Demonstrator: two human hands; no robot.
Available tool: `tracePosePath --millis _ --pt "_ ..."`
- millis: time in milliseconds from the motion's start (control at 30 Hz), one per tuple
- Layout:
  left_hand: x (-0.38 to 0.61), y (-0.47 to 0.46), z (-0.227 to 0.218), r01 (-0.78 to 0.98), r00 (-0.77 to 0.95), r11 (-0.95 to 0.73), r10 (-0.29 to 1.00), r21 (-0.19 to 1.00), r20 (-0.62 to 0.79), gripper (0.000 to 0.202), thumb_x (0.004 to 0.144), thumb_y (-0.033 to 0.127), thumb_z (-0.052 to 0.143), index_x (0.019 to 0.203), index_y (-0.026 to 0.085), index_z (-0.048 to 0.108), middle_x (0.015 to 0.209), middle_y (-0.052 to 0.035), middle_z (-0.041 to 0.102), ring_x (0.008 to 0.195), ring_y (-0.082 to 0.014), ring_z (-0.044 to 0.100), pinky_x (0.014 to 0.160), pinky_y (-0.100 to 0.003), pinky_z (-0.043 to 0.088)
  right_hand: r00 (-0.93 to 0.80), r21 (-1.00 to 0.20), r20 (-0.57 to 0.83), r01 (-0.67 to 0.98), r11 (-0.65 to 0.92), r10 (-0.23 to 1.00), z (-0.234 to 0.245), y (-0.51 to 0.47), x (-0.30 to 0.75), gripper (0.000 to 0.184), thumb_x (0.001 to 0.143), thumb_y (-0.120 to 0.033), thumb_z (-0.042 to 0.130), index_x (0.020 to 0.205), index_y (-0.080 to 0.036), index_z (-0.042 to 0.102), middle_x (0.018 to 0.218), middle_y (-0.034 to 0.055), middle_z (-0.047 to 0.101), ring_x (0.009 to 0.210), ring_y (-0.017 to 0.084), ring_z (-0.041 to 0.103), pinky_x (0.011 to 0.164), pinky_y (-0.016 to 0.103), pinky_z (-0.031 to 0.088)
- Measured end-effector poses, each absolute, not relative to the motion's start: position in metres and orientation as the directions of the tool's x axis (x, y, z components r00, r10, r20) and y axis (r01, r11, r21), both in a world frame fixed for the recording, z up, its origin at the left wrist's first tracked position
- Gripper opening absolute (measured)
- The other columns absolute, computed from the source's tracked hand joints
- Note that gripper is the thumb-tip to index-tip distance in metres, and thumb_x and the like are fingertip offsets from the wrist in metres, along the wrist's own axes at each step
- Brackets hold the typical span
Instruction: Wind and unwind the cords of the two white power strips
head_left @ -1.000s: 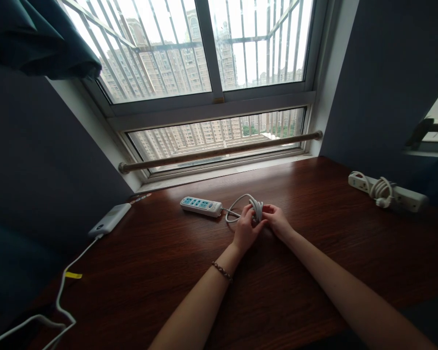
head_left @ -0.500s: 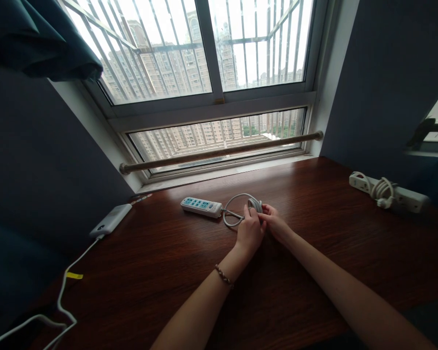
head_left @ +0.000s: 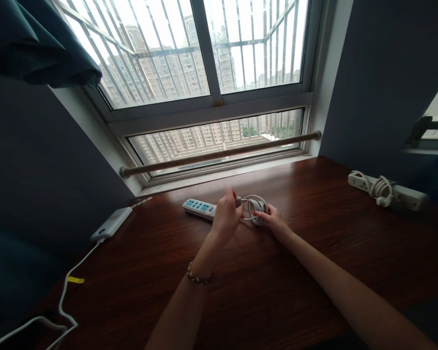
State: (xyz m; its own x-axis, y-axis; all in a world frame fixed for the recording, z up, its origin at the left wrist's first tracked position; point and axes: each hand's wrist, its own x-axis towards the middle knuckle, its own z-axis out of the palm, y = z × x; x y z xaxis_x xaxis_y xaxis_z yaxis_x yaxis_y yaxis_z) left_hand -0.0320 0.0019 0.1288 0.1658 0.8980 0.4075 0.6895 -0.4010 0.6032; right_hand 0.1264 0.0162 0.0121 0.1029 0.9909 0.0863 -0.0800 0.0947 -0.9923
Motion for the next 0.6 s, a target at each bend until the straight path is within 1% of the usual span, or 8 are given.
tracePosePath --millis 33,100,200,300,400,467,533,600 --pt "-0.039 0.002 0.137 0.621 0.132 -0.401 0.9 0.673 0.415 0.028 0.069 0.013 0.061 0.087 0.02 0.041 0.077 -0.0008 0.059 0.046 -0.0123 0.057 0.043 -0.021 0.042 0.138 -0.995 0.091 -0.017 0.094 0.986 0.013 0.016 0.128 0.043 0.065 -0.039 0.067 0.098 -0.013 0.057 0.09 0.0069 0.066 0.08 0.02 0.061 0.073 0.031 0.048" --pt "-0.052 0.003 0.15 0.471 0.102 -0.421 0.899 0.775 0.426 0.036 0.069 0.019 0.064 0.096 0.021 0.04 0.091 -0.0023 0.06 0.044 -0.0104 0.058 0.04 -0.02 0.043 0.211 -0.991 0.108 0.095 0.089 0.972 0.016 0.015 0.13 0.042 0.066 -0.039 0.066 0.098 -0.013 0.057 0.088 0.0069 0.065 0.079 0.02 0.061 0.073 0.032 0.048" --pt "-0.068 0.003 0.164 0.303 0.161 -0.453 0.892 0.839 0.423 0.047 0.07 0.025 0.064 0.11 0.025 0.038 0.103 -0.004 0.061 0.052 -0.0121 0.063 0.047 -0.023 0.051 0.275 -0.972 0.147 0.217 0.088 0.95 0.021 0.012 0.132 0.044 0.067 -0.038 0.064 0.103 -0.014 0.055 0.09 0.0075 0.065 0.08 0.021 0.061 0.075 0.033 0.048" --pt "-0.076 0.0 0.171 0.216 0.263 -0.432 0.889 0.876 0.374 0.053 0.07 0.025 0.065 0.115 0.025 0.038 0.106 -0.0054 0.061 0.058 -0.0139 0.065 0.054 -0.028 0.055 0.273 -0.96 0.192 0.25 0.123 0.943 0.021 0.012 0.131 0.047 0.068 -0.036 0.064 0.108 -0.015 0.051 0.095 0.0086 0.064 0.083 0.021 0.062 0.077 0.034 0.049" --pt "-0.074 -0.005 0.173 0.2 0.367 -0.38 0.884 0.903 0.29 0.056 0.067 0.023 0.067 0.116 0.024 0.039 0.107 -0.0057 0.06 0.059 -0.015 0.066 0.054 -0.029 0.056 0.238 -0.962 0.223 0.211 0.173 0.945 0.015 0.014 0.13 0.052 0.069 -0.036 0.063 0.114 -0.017 0.048 0.101 0.009 0.063 0.088 0.021 0.062 0.08 0.036 0.049" --pt "-0.068 -0.01 0.172 0.218 0.443 -0.378 0.86 0.9 0.254 0.055 0.067 0.023 0.066 0.116 0.025 0.041 0.109 -0.0056 0.058 0.058 -0.0142 0.065 0.051 -0.027 0.054 0.214 -0.958 0.252 0.192 0.213 0.944 0.011 0.016 0.129 0.056 0.07 -0.036 0.063 0.119 -0.018 0.044 0.105 0.0096 0.062 0.091 0.022 0.062 0.083 0.037 0.049" --pt "-0.061 -0.015 0.168 0.263 0.517 -0.414 0.823 0.871 0.235 0.048 0.07 0.024 0.065 0.113 0.024 0.047 0.11 -0.0054 0.056 0.057 -0.012 0.063 0.048 -0.024 0.051 0.208 -0.939 0.302 0.233 0.252 0.93 0.008 0.017 0.128 0.057 0.07 -0.034 0.062 0.121 -0.018 0.042 0.11 0.0109 0.059 0.098 0.023 0.059 0.088 0.04 0.047" --pt "-0.052 -0.018 0.164 0.334 0.57 -0.494 0.784 0.803 0.246 0.035 0.071 0.026 0.065 0.104 0.022 0.054 0.106 -0.0044 0.055 0.056 -0.0094 0.061 0.047 -0.021 0.047 0.233 -0.898 0.368 0.342 0.279 0.9 0.009 0.015 0.127 0.059 0.068 -0.03 0.061 0.123 -0.017 0.042 0.121 0.0138 0.051 0.112 0.027 0.051 0.096 0.044 0.041"
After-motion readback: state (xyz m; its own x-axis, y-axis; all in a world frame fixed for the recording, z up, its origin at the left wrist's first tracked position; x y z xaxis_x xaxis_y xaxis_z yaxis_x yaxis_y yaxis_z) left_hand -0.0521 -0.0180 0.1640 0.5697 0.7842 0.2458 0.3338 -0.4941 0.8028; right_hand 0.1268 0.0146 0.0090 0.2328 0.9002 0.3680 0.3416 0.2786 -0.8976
